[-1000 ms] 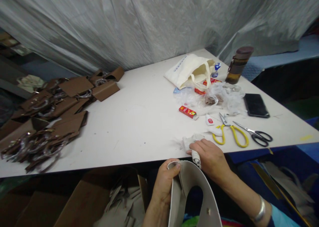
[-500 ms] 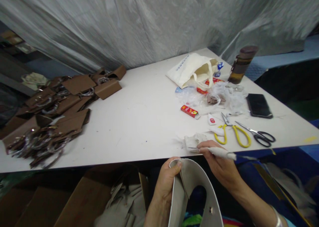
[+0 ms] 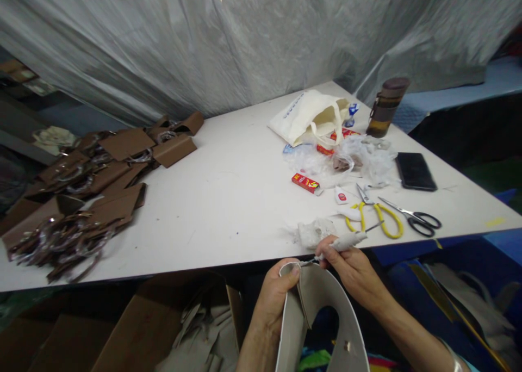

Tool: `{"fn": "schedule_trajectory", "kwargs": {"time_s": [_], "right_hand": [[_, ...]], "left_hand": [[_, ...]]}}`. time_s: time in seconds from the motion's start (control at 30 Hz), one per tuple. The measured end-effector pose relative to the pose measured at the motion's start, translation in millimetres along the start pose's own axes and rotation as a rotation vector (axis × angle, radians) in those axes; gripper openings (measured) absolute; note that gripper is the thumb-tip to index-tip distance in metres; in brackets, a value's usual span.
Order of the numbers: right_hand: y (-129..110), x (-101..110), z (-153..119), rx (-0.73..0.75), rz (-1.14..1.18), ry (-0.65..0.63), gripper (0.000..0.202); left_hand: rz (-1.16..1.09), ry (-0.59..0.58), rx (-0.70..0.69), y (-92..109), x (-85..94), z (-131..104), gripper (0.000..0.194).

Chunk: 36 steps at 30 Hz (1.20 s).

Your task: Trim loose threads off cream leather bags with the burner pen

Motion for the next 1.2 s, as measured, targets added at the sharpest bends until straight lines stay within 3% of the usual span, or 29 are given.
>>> {"fn": "schedule_trajectory", "kwargs": {"time_s": [0.27, 0.57, 0.67, 0.87, 0.97, 1.1, 1.2], "right_hand": [[-5, -3, 2, -0.023, -0.035, -0.041, 0.051], [2, -8, 18, -0.149, -0.029, -0.09, 0.052], [-3, -7, 14, -0.061, -0.041, -0.142, 0.049], [-24, -4, -17, 0.435, -0.397, -0.232, 0.037], [-34, 1, -31, 0.58, -0.494, -0.229, 0.028], [-41, 19, -40, 0.519, -0.292, -0.072, 0.032], [-27, 24, -43, 0.381, -0.122, 0.002, 0.027]], "left_hand": [[-0.046, -0.041, -0.007, 0, -5.7, -3, 0.042], [0.025, 0.033, -0.024, 1, -10.0, -12, 0.044], [0.005, 0.036, -0.042, 2, -11.3, -12, 0.044], [-0.012, 0.028, -0.066, 5, -11.6, -13, 0.042], [-0.046, -0.003, -0.055, 5, -13.6, -13, 0.039], [-0.03, -0.01, -0.058, 5, -13.0, -15, 0.041], [0.018, 0.012, -0.081, 8, -12.5, -18, 0.043]]}}
Point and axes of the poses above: each hand's wrist, its own z-axis towards the middle knuckle, its own x-axis out of the back of the hand, y = z × x, the point moved 6 cm from there along z, towards the middle knuckle, and after that the axes turned 15 degrees about -x, right-handed, at the moved point
